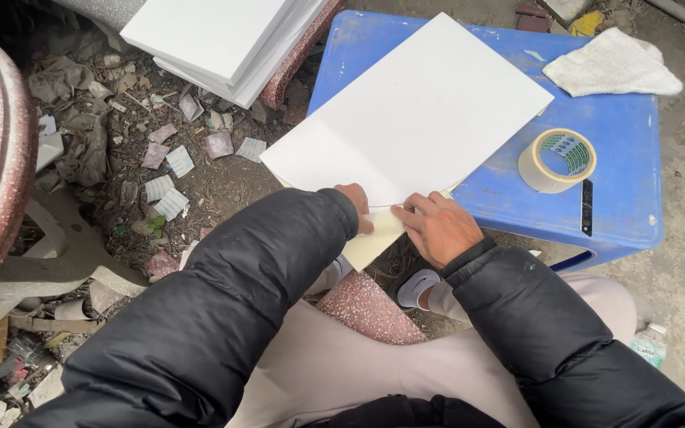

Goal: Peeling protective film from a white board and applying tape to the edges for final inspection and cleaning.

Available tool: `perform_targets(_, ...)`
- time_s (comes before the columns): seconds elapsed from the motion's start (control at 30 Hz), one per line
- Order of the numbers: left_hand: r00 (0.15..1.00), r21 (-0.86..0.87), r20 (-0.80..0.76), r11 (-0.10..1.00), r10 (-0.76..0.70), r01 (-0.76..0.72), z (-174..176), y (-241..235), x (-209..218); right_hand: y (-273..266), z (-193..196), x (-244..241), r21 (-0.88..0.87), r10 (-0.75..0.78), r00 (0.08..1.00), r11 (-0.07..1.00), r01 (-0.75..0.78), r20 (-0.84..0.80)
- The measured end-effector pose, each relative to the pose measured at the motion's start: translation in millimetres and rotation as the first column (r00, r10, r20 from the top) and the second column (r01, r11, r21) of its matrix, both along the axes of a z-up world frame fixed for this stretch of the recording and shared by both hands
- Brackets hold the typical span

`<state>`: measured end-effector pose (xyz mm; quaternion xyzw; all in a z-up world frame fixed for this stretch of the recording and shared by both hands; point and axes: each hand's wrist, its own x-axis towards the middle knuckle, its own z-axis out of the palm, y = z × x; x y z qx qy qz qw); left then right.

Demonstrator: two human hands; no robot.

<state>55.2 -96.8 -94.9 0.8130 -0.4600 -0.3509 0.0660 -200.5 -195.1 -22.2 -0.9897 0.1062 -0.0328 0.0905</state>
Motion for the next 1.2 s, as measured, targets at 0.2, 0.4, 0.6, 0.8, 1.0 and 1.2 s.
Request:
perform_targets(0.2, 0.990, 0.048, 0.101, 0.995, -0.096, 0.092, 17, -14, -13, -2, -2, -1, 0.006, 0.003, 1.000, 1.000, -0.003, -0.031)
perform_targets(0.4, 0.845, 0.256, 0.301, 0.891, -0.441, 0.374, 51, 6, -27, -11, -11, -2, 0.002, -0.001, 0.998, 1.000, 0.001, -0.055)
perform_targets(0.6, 0.996, -0.010, -0.070, 0.999, -0.047, 0.046, 89, 46, -23, -12, -15, 0, 0.040, -0.004, 0.999, 0.999, 0.005, -0.044)
perform_targets(0.8, 0.999, 0.013, 0.008, 0.999, 0.039, -0.039, 81, 9, -37, -12, -9, 1, 0.028, 0.011, 0.998, 1.000, -0.010, -0.063)
perform_targets(1.0, 0.992, 0.078, 0.084, 0.992, 0.096, -0.102, -6, -26, -33, -10, -20, 2, 0.010, 0.009, 1.000, 1.000, -0.009, -0.015)
perform_targets(1.2, 0.996, 0.163, 0.061, 0.984, 0.064, -0.074, 65, -26, -37, -11, -22, -1, 0.107, -0.013, 1.000, 0.994, 0.012, 0.007)
